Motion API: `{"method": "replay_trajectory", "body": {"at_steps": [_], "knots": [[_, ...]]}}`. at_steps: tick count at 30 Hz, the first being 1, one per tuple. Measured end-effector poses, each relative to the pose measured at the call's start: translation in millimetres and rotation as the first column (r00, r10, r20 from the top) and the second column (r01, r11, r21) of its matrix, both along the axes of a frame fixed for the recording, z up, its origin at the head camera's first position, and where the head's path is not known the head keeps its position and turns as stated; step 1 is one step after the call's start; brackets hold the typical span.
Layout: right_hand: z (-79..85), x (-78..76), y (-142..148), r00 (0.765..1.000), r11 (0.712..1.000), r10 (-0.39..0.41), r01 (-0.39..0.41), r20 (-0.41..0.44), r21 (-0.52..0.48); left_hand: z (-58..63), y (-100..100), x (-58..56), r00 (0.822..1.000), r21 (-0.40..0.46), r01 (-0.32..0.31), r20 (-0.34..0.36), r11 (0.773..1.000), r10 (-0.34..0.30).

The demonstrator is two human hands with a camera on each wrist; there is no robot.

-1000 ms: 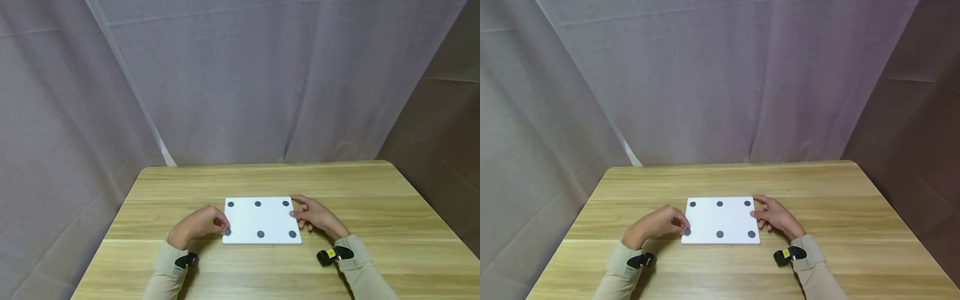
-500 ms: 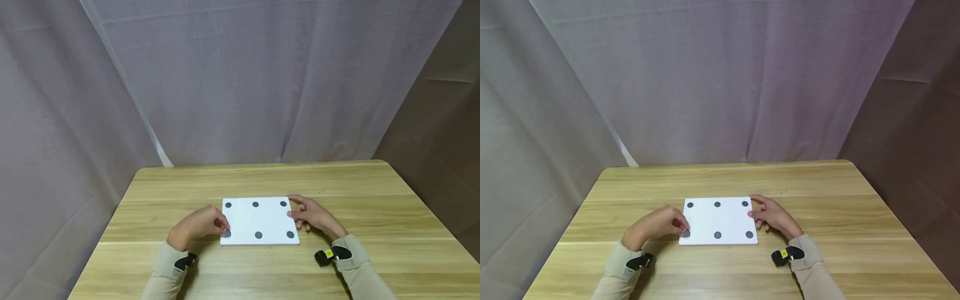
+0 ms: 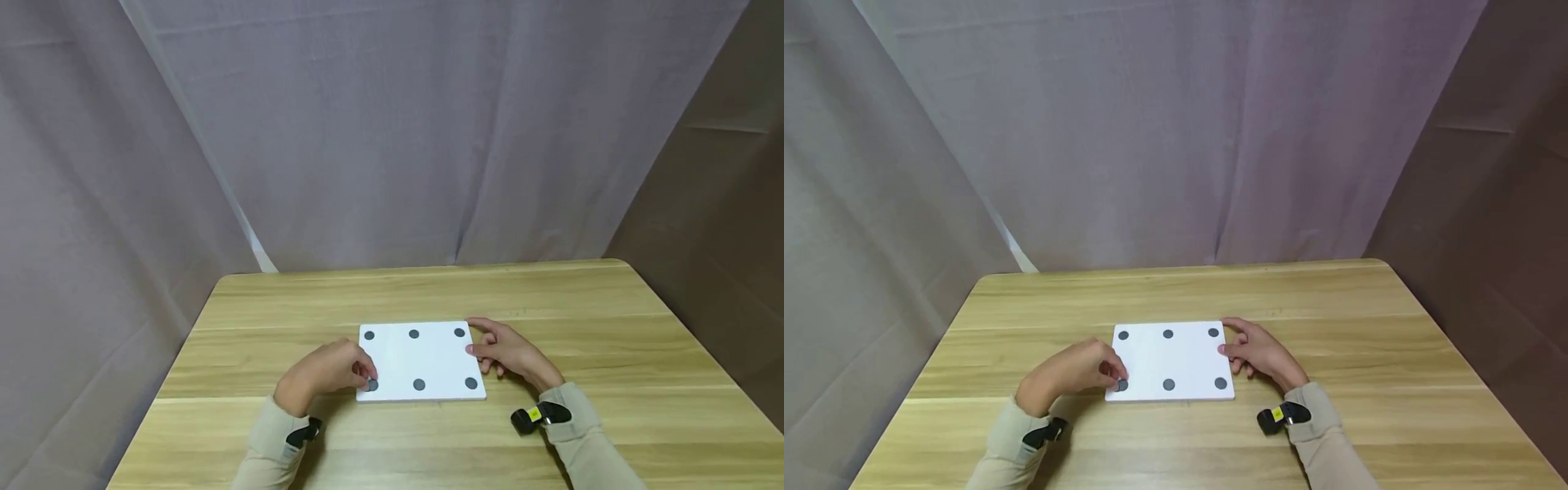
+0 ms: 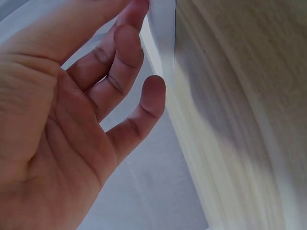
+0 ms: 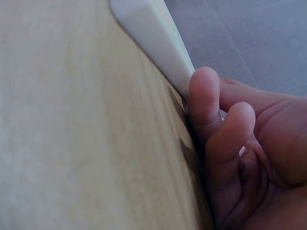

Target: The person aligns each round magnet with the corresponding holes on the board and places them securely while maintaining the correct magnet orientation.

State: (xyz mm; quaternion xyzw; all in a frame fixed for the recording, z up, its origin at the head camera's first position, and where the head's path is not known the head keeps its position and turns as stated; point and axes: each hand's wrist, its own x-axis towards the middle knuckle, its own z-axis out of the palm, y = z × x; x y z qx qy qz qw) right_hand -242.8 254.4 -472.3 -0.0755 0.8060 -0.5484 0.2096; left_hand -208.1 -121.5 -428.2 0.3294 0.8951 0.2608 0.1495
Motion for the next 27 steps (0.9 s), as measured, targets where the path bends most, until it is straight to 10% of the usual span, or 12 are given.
{"method": "replay_trajectory", "body": {"at_steps": [27], "knots": [[8.2,-5.5,-8.5,1.0,1.0,0.014,-0.015,0.015,0.012,3.8,-7.8,2.1,1.0,-0.015,0.013,-0.002,1.0,-0.013]]}}
